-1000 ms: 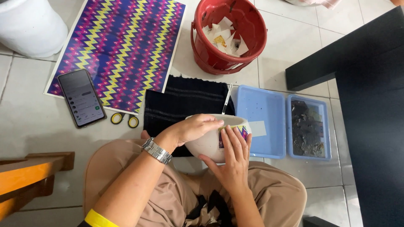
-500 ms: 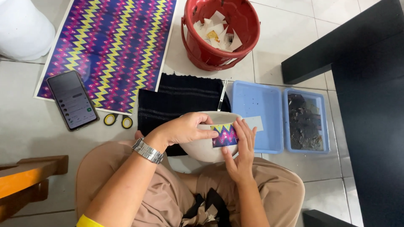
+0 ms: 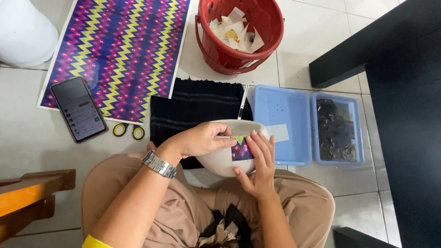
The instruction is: Applying a decorative patterned sticker to a small white ceramic pot and trimming the sticker sheet with scissors.
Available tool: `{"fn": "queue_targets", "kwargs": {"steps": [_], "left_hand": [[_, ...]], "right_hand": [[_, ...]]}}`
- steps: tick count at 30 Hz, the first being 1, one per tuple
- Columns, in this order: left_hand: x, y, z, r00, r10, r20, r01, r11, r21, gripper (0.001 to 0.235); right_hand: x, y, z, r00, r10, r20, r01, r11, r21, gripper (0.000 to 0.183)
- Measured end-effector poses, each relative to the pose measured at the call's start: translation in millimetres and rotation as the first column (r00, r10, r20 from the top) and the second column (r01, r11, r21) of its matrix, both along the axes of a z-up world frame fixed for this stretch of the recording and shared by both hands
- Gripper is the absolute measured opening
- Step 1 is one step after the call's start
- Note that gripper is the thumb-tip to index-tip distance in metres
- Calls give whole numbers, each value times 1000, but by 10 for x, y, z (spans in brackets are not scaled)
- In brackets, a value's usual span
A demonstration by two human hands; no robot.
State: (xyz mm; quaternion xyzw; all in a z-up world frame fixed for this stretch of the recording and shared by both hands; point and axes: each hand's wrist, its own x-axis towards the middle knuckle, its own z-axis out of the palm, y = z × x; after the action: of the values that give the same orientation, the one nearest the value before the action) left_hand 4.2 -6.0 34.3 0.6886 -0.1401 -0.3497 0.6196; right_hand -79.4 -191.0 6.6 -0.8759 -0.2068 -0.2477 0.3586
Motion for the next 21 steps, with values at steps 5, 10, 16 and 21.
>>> {"fn": "queue_targets", "kwargs": {"steps": [5, 10, 16, 21], "left_hand": [[-14, -27, -50, 1000, 8, 4, -8, 1000, 25, 27], [-50, 25, 143, 997, 58, -55, -55, 997, 59, 34], [-29, -11, 50, 1000, 14, 19, -17, 987, 162, 35], [-54, 17, 47, 998, 58, 9, -59, 992, 111, 34]], "right_hand": [[-34, 1, 1, 1000, 8, -15, -7, 998, 54, 67], [-35, -21, 52, 996, -35, -80, 62, 932, 357, 63], [-4, -7, 97, 990, 0, -144, 45, 951, 307, 52], [-91, -76, -44, 999, -29, -19, 33, 954, 297, 50]]}}
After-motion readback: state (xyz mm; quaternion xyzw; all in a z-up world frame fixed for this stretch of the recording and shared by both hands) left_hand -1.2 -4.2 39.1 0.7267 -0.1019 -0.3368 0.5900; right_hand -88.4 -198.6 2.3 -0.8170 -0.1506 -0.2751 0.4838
